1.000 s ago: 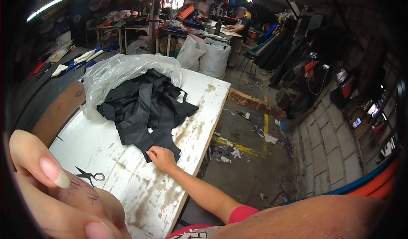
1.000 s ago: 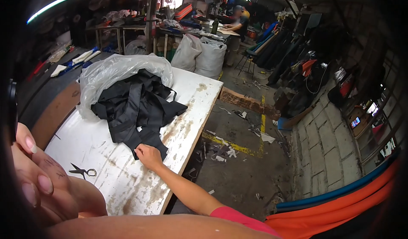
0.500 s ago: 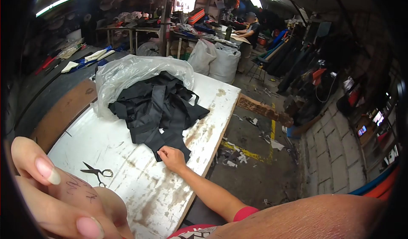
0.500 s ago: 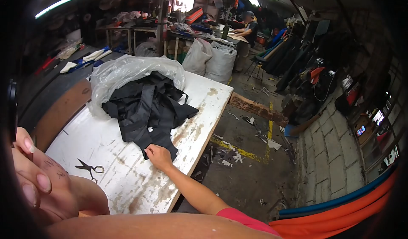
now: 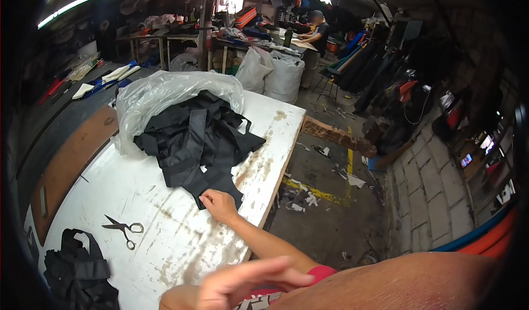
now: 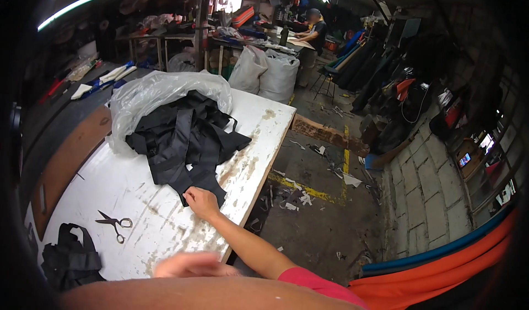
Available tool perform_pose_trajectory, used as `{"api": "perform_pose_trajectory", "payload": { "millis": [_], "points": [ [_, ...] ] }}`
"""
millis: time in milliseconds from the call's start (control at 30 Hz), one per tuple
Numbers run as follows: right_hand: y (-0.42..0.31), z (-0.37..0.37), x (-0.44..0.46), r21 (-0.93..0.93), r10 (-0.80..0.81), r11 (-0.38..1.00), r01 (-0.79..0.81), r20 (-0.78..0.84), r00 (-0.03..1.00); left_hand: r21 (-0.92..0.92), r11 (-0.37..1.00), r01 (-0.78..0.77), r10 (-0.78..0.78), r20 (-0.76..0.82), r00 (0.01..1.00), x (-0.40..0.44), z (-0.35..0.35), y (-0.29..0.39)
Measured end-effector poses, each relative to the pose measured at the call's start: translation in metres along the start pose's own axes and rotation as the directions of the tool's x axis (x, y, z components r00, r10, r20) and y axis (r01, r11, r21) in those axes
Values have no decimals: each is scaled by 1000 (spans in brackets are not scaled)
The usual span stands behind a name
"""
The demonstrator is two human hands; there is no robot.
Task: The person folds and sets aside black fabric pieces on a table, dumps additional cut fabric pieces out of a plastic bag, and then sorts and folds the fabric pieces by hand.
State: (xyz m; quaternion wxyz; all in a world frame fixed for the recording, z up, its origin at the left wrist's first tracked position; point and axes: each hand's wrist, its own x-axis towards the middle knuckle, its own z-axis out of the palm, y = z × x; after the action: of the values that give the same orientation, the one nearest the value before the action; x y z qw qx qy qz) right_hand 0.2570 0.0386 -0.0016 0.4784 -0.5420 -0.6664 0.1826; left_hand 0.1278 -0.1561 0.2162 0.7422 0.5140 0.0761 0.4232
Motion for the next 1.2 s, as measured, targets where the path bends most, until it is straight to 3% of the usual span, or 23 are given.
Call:
{"api": "perform_pose_trajectory", "payload": {
  "millis": [33,100,267,433,1200],
  "points": [
    [-2,-1,-1,9,18,1000,-18,11,1000,-65,993,99,-97,32,995,1,-1,-8],
    [0,1,0,-6,2,1000,-2,9,1000,-104,982,161,-145,148,978,2,-4,-21],
    [3,2,-1,-43,-37,998,37,-4,999,-124,979,162,-104,380,919,18,-13,-35],
    [1,4,-2,-68,-41,997,41,5,999,-139,977,165,-74,504,860,26,-17,-40],
    [4,3,-2,-17,-69,997,69,-3,998,-129,973,193,-55,681,730,45,-16,-49]
  ]
}}
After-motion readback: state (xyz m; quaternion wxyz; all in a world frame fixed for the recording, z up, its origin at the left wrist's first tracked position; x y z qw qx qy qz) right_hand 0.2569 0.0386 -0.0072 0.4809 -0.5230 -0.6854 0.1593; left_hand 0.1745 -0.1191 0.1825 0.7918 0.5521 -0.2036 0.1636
